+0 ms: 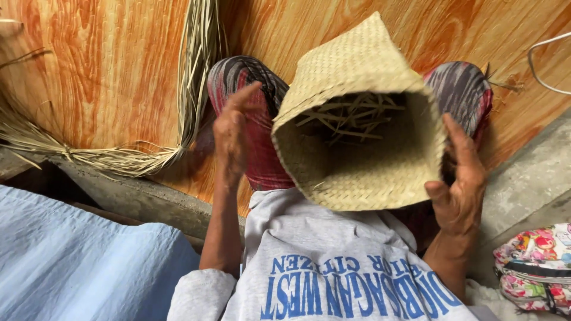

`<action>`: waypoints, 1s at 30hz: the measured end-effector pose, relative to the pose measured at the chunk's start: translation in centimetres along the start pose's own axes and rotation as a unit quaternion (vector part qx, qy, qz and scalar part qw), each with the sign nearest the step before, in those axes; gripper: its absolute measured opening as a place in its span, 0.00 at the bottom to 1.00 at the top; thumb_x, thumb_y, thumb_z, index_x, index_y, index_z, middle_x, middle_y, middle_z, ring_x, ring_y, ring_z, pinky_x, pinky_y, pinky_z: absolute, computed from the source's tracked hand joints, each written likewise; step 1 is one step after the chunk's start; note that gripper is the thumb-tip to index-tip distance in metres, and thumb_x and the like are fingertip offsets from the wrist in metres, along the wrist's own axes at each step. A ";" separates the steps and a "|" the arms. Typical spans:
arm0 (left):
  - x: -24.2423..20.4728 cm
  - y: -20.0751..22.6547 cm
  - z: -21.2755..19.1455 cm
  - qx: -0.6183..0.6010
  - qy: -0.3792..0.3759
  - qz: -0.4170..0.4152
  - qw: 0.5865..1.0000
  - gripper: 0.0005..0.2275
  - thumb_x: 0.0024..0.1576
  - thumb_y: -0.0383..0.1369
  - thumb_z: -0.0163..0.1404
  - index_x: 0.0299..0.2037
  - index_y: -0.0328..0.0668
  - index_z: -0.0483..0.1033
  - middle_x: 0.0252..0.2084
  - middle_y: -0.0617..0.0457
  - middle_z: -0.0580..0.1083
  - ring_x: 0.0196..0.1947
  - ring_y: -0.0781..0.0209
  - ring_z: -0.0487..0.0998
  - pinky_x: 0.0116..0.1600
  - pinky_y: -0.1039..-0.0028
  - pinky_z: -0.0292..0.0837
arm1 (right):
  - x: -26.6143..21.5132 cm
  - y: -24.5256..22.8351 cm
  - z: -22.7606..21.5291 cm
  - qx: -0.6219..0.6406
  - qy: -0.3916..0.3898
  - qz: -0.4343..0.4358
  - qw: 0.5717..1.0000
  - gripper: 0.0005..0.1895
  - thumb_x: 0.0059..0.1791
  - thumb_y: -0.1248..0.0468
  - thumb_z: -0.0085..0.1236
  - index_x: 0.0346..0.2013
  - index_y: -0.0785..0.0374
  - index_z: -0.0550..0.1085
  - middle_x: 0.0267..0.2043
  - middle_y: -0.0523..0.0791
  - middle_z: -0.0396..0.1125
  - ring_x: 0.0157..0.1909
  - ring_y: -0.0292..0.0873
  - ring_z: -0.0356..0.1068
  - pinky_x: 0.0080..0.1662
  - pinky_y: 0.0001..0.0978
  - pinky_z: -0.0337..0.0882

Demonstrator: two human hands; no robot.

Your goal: Organizing and bundling dried plant fibers for weaving, including trimming with a knife and tying them together.

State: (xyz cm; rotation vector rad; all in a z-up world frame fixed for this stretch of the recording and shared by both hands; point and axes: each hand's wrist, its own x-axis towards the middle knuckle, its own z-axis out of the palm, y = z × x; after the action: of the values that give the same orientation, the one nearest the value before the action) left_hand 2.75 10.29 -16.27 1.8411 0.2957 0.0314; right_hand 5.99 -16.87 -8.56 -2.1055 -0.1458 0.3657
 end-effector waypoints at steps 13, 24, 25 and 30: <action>-2.6 -12.5 -5.9 0.318 0.136 -0.263 0.901 0.36 0.41 0.60 0.35 0.56 0.51 0.40 0.55 0.36 0.50 0.53 0.37 0.53 0.45 0.31 0.33 | 2.1 2.4 -0.7 0.174 0.131 0.082 0.973 0.17 0.48 0.65 0.34 0.50 0.67 0.57 0.47 0.46 0.55 0.45 0.37 0.54 0.50 0.21 0.54; -8.0 -18.1 -7.2 0.382 0.144 -0.295 0.864 0.47 0.29 0.51 0.55 0.57 0.49 0.37 0.57 0.42 0.50 0.54 0.36 0.50 0.43 0.35 0.39 | 7.7 4.8 0.2 0.290 0.143 -0.081 0.943 0.13 0.51 0.65 0.35 0.49 0.65 0.54 0.52 0.50 0.52 0.53 0.43 0.52 0.58 0.32 0.53; -8.1 -18.7 -7.3 0.408 0.127 -0.303 0.852 0.46 0.29 0.44 0.59 0.56 0.47 0.39 0.56 0.42 0.54 0.53 0.42 0.53 0.43 0.38 0.41 | 8.0 5.4 0.2 0.340 0.145 -0.065 0.927 0.14 0.51 0.66 0.36 0.51 0.62 0.55 0.53 0.50 0.53 0.54 0.46 0.55 0.60 0.34 0.57; -9.5 -22.4 -8.2 0.514 0.174 -0.232 0.807 0.44 0.31 0.34 0.60 0.56 0.52 0.41 0.46 0.47 0.65 0.43 0.52 0.63 0.39 0.49 0.47 | 11.5 5.3 -1.3 0.424 0.213 0.177 0.863 0.31 0.33 0.53 0.48 0.46 0.65 0.62 0.40 0.47 0.66 0.36 0.42 0.71 0.34 0.24 0.77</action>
State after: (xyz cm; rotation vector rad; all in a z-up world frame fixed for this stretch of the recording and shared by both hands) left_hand -12.03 21.67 -33.88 2.7768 1.2070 -0.1660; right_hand 17.09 -17.89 -14.76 -1.2683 0.5783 0.1211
